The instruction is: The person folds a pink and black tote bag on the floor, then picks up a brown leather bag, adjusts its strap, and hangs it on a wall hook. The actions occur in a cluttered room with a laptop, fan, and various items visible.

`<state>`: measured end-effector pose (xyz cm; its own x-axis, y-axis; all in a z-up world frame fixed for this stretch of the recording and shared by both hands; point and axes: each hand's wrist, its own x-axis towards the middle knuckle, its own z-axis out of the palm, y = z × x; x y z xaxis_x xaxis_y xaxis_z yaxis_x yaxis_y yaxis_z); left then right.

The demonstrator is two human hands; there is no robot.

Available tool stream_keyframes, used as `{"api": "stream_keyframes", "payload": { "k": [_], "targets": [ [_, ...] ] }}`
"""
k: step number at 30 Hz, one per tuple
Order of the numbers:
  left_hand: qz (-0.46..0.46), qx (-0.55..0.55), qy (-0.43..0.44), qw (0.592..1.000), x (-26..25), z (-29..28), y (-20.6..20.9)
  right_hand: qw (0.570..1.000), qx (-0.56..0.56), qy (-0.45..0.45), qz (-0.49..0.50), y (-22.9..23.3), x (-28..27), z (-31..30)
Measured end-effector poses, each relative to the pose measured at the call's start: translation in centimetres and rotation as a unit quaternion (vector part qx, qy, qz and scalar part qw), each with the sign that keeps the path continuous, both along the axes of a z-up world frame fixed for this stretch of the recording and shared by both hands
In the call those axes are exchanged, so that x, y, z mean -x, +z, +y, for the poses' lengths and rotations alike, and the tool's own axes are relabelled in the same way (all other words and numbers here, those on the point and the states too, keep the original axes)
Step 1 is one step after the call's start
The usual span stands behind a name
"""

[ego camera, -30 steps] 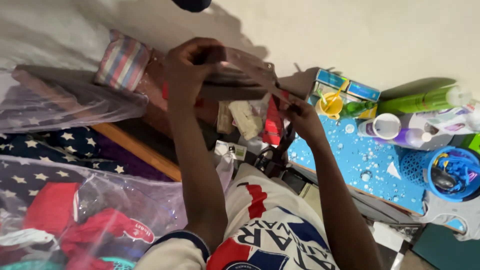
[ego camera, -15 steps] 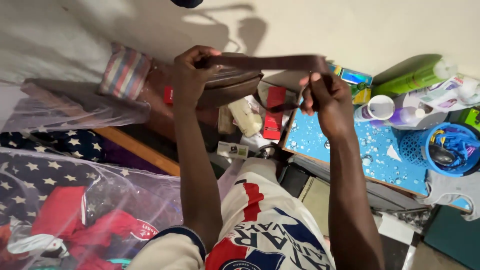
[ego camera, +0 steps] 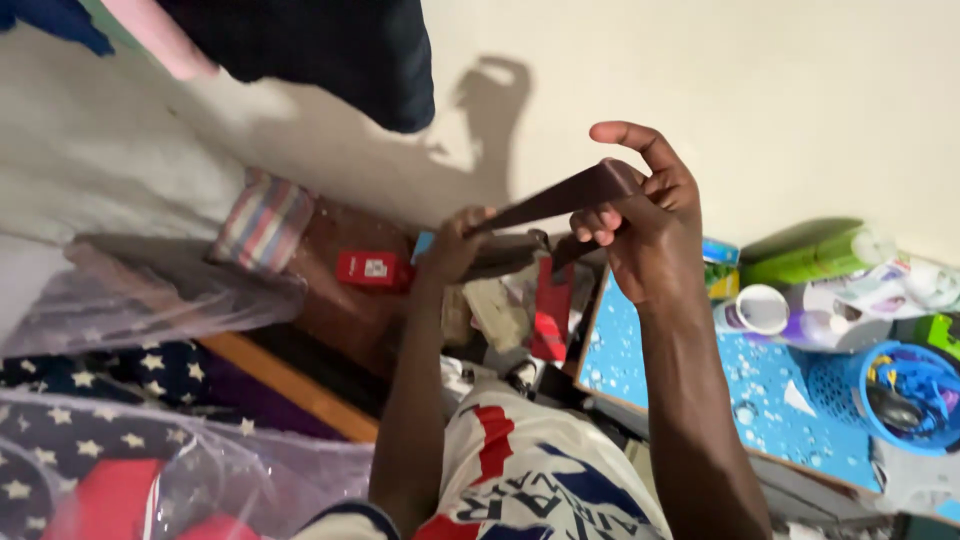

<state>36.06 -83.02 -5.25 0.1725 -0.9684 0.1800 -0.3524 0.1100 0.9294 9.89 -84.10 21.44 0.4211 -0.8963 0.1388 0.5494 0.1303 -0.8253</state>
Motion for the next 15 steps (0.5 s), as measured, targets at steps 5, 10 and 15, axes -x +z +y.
{"api": "stream_keyframes", "payload": {
  "k": [5,10,15],
  "targets": [
    [0.063,0.100,-0.044,0.992,4.6,0.9,8.4,0.988,0.078,-0.017,0.130,3.3,-2.7,-1.0],
    [0.216,0.108,-0.069,0.968,7.0,0.7,21.0,0.939,0.189,-0.042,0.284,1.4,-3.4,-4.7],
    [0.276,0.304,-0.037,0.911,1.7,-1.7,27.1,0.923,0.244,-0.105,0.277,-2.3,1.8,-8.8]
  ]
}}
